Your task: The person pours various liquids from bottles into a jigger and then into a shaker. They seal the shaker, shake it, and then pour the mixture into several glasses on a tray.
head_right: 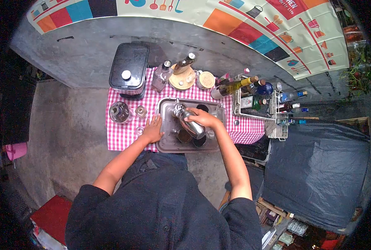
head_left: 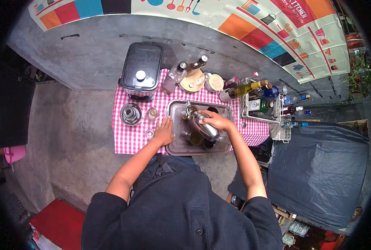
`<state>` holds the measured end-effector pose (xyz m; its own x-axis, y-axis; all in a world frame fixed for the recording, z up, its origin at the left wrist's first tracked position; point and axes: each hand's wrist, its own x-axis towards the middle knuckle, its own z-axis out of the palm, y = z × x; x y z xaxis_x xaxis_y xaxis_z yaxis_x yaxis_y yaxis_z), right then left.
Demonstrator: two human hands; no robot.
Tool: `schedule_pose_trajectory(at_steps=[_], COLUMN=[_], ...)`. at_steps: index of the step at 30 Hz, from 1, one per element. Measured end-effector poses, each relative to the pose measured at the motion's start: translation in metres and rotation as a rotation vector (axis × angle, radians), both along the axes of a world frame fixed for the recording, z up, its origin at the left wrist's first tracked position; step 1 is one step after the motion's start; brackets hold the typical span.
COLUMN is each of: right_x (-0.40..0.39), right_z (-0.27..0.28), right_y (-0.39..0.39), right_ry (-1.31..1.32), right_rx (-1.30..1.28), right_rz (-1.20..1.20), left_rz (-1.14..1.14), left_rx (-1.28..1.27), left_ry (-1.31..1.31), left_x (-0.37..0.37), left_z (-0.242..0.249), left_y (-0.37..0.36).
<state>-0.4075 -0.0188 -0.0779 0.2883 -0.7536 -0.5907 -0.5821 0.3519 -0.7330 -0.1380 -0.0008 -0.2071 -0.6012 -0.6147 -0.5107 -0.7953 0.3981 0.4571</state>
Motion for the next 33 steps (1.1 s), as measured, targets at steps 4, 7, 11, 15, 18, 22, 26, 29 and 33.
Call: schedule_pose_trajectory(at_steps=[4,7,11,15,18,22,26,29,33], right_x=[-0.004,-0.011,-0.015,-0.007,-0.006,-0.010,-0.011,-0.010,-0.013], right_z=[0.005,-0.003,-0.004,0.007,0.013,0.007,0.006,0.008,0.004], right_y=[0.000,0.002,0.004,0.005,0.006,0.006,0.004,0.002,0.003], right_ry=[-0.132,-0.343,-0.435,-0.622,-0.675,-0.697,-0.704,-0.715,-0.705], right_rx=[0.152,0.279,0.466,0.511,0.487,0.507,0.564,0.576,0.600], right_rz=[-0.083,-0.293,-0.441,-0.473,-0.458,-0.469,-0.488,-0.453,-0.424], left_rz=[0.011,0.011,0.010,0.014,0.014,0.024,0.027,0.032,0.046], left_rx=[0.003,-0.003,0.000,-0.011,-0.009,0.004,-0.003,0.018,0.015], left_ry=[0.004,0.006,0.010,0.012,0.011,0.020,0.026,0.027,0.041], left_x=[0.000,0.000,0.000,0.000,0.000,0.000,0.001,0.001,0.000], left_z=[0.001,0.000,-0.002,-0.006,-0.006,-0.003,-0.003,0.003,0.002], left_y=[0.000,0.001,0.001,0.001,0.001,0.001,0.002,0.001,0.001])
